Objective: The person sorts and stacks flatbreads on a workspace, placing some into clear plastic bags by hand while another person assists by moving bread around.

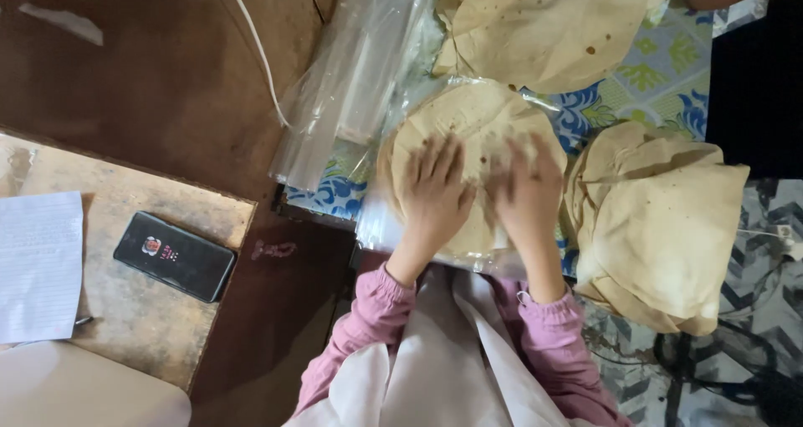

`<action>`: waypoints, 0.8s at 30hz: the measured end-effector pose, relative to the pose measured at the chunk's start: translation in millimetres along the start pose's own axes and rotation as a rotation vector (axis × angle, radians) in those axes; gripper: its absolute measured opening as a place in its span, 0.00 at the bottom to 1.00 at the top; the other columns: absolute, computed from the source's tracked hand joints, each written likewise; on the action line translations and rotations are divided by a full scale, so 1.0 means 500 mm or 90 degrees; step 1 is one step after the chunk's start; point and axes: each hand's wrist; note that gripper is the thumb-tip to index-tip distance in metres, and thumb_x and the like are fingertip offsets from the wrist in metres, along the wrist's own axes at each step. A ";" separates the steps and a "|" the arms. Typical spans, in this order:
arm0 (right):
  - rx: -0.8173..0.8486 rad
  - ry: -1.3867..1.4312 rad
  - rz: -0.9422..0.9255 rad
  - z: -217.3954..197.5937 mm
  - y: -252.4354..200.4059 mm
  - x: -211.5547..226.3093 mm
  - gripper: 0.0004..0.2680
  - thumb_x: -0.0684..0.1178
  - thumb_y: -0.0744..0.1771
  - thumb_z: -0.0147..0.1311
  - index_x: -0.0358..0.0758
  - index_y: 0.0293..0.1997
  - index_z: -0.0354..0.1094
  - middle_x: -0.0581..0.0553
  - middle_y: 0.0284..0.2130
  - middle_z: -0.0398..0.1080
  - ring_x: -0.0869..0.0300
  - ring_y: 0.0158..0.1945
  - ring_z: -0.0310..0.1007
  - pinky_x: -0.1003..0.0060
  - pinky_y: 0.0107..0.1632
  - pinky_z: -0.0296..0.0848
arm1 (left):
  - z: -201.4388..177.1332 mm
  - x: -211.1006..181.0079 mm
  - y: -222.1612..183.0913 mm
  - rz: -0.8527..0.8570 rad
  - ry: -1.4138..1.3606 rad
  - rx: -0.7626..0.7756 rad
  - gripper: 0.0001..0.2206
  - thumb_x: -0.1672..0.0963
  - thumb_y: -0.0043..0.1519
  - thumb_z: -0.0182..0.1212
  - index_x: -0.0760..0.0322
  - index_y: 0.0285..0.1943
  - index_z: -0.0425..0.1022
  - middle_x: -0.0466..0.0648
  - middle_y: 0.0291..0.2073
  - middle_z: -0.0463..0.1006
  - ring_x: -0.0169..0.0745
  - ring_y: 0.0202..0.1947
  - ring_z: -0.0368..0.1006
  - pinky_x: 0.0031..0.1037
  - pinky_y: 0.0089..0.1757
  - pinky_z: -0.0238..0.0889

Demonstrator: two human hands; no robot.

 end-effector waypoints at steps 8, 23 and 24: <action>0.138 -0.009 -0.004 -0.041 0.009 0.032 0.28 0.68 0.67 0.48 0.55 0.77 0.51 0.32 0.75 0.43 0.35 0.78 0.36 0.25 0.69 0.32 | -0.074 0.091 0.052 -0.083 0.077 0.074 0.40 0.40 0.53 0.62 0.67 0.69 0.66 0.61 0.71 0.60 0.63 0.71 0.52 0.56 0.64 0.43; 0.125 0.024 0.016 -0.020 -0.003 0.013 0.26 0.70 0.69 0.45 0.56 0.77 0.52 0.34 0.77 0.43 0.38 0.79 0.32 0.25 0.70 0.26 | -0.045 0.321 0.134 -0.138 0.160 -0.134 0.11 0.54 0.70 0.56 0.58 0.54 0.82 0.53 0.56 0.80 0.52 0.57 0.73 0.44 0.56 0.62; 0.135 0.009 0.024 -0.023 -0.002 0.017 0.26 0.70 0.69 0.46 0.56 0.76 0.53 0.35 0.77 0.42 0.38 0.79 0.32 0.25 0.69 0.25 | -0.101 0.259 0.135 -0.171 0.106 -0.221 0.11 0.54 0.71 0.55 0.58 0.50 0.84 0.54 0.51 0.83 0.51 0.50 0.78 0.37 0.49 0.71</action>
Point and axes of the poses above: each hand's wrist, its own y-axis towards the middle knuckle, its own z-axis out of the palm, x = y × z
